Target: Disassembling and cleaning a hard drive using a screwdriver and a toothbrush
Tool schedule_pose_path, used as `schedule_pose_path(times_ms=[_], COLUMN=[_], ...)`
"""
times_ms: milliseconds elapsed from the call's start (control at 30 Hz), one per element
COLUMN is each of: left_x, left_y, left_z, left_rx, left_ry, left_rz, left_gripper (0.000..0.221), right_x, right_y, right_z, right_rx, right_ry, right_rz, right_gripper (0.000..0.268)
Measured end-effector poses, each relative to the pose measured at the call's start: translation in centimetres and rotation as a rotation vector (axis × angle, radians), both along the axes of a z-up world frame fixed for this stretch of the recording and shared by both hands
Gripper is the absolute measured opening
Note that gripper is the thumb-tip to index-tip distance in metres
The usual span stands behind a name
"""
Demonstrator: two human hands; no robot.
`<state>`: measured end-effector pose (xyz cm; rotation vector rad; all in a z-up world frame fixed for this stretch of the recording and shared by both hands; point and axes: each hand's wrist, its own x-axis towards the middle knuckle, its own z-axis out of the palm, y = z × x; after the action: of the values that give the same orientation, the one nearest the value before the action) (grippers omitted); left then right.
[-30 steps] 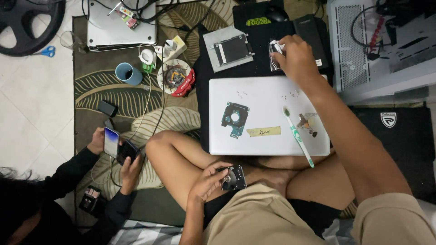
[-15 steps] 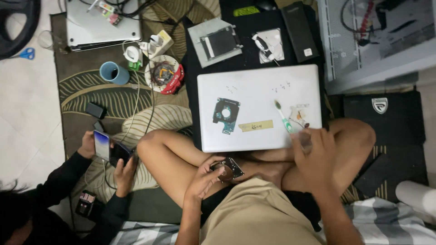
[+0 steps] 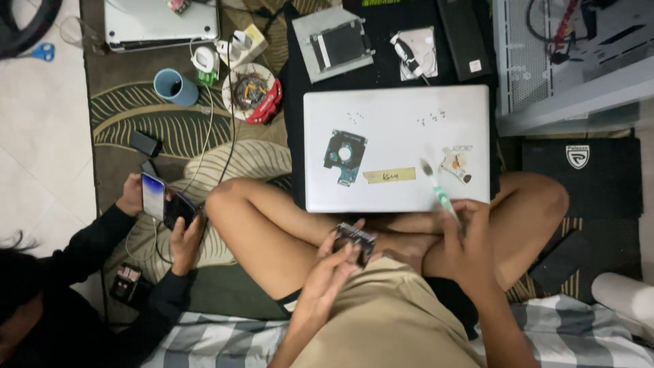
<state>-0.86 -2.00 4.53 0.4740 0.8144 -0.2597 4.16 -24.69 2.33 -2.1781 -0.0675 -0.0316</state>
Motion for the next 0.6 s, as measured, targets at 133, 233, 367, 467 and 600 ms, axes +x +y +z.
schedule_pose_path(times_ms=[133,233,367,467,600], left_x=[0.1,3.5,5.6,6.1,6.8], left_y=[0.3,-1.1,-0.1,0.5,1.3], left_z=[0.1,-2.5,-3.8,-4.1,-5.1], left_rx=[0.885,0.032,-0.057,-0.005,0.031], left_ry=[-0.776,-0.271,-0.400,-0.524,-0.519], left_rz=[-0.440,-0.088,-0.023,-0.002,0.121], left_gripper=[0.051,0.060,0.054,0.055,0.050], right_x=[-1.3,-0.5,1.7,2.7,2.3], right_y=[1.1,1.2,3.0,2.4,1.9], right_z=[0.7,1.6,4.3,3.3,2.8], right_rx=[0.324,0.072,-0.090,-0.279,-0.284], right_ry=[0.143,0.035,-0.184,-0.322,-0.316], right_rz=[0.127,0.276,0.344,0.339,0.415], right_gripper=[0.025,0.043,0.041,0.045,0.049])
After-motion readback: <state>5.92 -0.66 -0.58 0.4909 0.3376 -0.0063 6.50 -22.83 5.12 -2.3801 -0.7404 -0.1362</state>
